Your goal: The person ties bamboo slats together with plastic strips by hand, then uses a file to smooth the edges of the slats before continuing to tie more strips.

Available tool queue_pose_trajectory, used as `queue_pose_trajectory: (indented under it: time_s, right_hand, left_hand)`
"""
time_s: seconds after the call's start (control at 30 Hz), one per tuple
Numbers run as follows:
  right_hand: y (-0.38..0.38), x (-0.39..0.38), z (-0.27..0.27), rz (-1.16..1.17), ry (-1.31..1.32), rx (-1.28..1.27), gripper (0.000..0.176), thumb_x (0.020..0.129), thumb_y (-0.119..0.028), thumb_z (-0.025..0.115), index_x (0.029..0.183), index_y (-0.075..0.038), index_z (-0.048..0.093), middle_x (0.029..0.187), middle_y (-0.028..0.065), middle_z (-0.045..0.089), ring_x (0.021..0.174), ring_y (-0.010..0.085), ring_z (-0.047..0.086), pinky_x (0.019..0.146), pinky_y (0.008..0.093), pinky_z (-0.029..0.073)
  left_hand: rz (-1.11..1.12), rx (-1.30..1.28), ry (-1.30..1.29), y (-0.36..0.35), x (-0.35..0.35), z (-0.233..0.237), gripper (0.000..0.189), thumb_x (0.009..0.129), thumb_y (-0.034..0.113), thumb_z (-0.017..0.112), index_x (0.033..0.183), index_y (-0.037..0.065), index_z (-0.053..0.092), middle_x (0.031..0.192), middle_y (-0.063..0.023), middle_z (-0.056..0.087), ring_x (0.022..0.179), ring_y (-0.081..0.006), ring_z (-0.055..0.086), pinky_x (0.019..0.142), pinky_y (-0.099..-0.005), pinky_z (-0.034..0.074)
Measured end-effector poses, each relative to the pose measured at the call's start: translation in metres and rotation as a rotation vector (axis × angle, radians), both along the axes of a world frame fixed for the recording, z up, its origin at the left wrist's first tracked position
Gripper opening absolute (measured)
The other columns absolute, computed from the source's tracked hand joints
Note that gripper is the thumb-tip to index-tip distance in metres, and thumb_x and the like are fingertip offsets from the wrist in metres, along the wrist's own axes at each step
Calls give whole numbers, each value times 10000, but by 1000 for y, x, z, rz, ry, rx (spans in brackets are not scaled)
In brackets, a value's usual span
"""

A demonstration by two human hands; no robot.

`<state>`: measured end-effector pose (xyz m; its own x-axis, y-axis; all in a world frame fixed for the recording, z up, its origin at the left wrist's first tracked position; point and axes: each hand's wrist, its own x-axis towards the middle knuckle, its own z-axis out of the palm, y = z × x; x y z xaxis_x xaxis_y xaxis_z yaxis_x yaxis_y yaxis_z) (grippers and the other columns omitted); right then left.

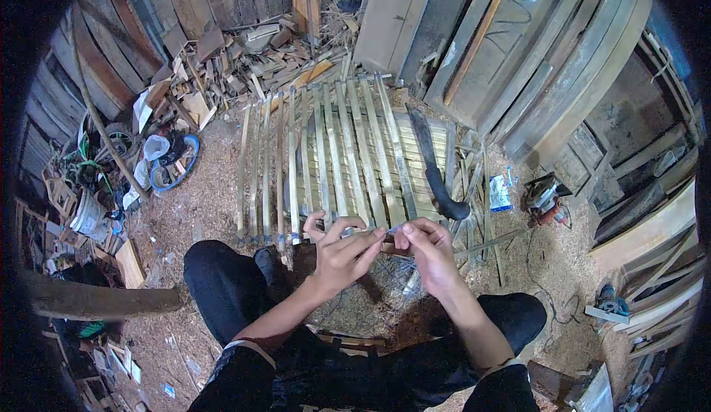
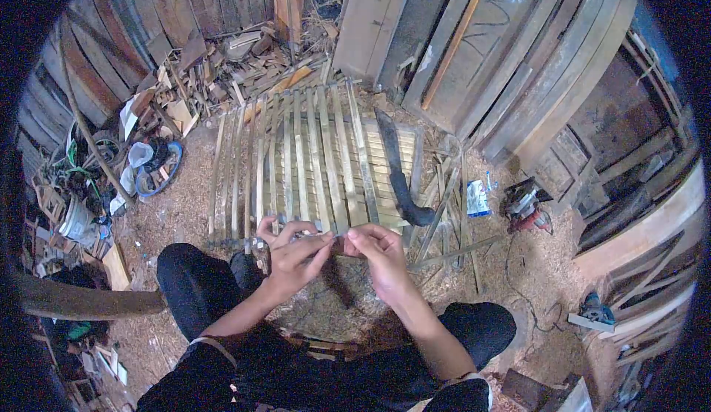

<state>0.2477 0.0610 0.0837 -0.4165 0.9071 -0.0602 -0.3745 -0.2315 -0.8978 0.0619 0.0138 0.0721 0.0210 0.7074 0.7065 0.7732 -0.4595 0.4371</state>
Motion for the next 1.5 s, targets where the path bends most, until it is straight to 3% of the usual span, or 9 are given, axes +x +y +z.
queue_pose_trajectory:
  time_s: [0.37,0.6,0.7,0.83,0.9,1.03,1.2,1.43,1.5]
  right_hand:
    - [-6,-10,5,-183,-297,171,235,1010,-152,663,1097,63,700,815,45,685,667,90,579,640,244,481]
    - [12,6,12,160,-200,65,205,1022,-151,635,1072,40,690,741,29,648,650,93,566,618,242,455]
    - [7,0,1,174,55,-120,215,1014,-147,643,1099,44,691,758,35,660,661,96,575,635,248,465]
    - [3,-10,-2,60,-23,-74,233,1018,-150,643,1135,44,698,771,41,675,634,94,577,601,244,466]
    - [-2,-13,-1,-36,-300,85,233,1009,-149,662,1138,40,705,754,50,664,626,88,573,574,250,462]
    - [-6,-16,3,-69,-375,186,203,999,-117,674,1120,38,723,767,49,676,630,81,574,575,234,465]
    - [2,-10,-4,-223,-564,670,137,944,-55,710,1051,20,747,889,79,711,751,148,665,643,251,532]
    - [-4,-13,7,-199,-645,654,160,886,-39,740,1041,-1,755,962,90,691,835,208,670,701,331,528]
    - [-1,-13,-1,-278,-785,1034,227,815,-23,768,1041,-25,765,946,81,678,818,241,651,672,351,511]
  left_hand:
    - [-68,-241,-273,-2,12,-7,200,853,134,783,1051,116,792,858,15,764,826,-115,636,1043,-474,252]
    - [108,-184,-108,3,-6,-5,212,851,161,788,1061,130,794,878,32,770,874,-111,617,1017,-465,242]
    - [65,-144,4,6,-5,-6,210,842,154,787,1050,125,790,841,61,750,885,-116,608,1012,-470,240]
    - [-5,-200,-35,1,9,-9,162,852,159,781,1011,130,788,806,37,729,901,-128,617,1040,-494,237]
    - [-23,-239,-62,-1,9,-8,153,851,145,779,1003,128,792,809,23,723,906,-137,629,1037,-489,241]
    - [-72,-349,-181,-2,8,-5,122,868,132,766,986,123,794,829,9,722,897,-147,647,1034,-459,249]
    - [-33,-415,-381,-3,9,-5,145,884,185,760,1005,111,793,811,-24,718,861,-151,640,1043,-463,240]
    - [-12,-447,-370,-3,6,-2,157,914,198,744,1029,100,788,812,-21,716,869,-146,637,1043,-449,234]
    - [-23,-440,-387,-2,6,-1,165,927,197,733,1050,99,783,816,-19,715,873,-146,637,1044,-445,233]
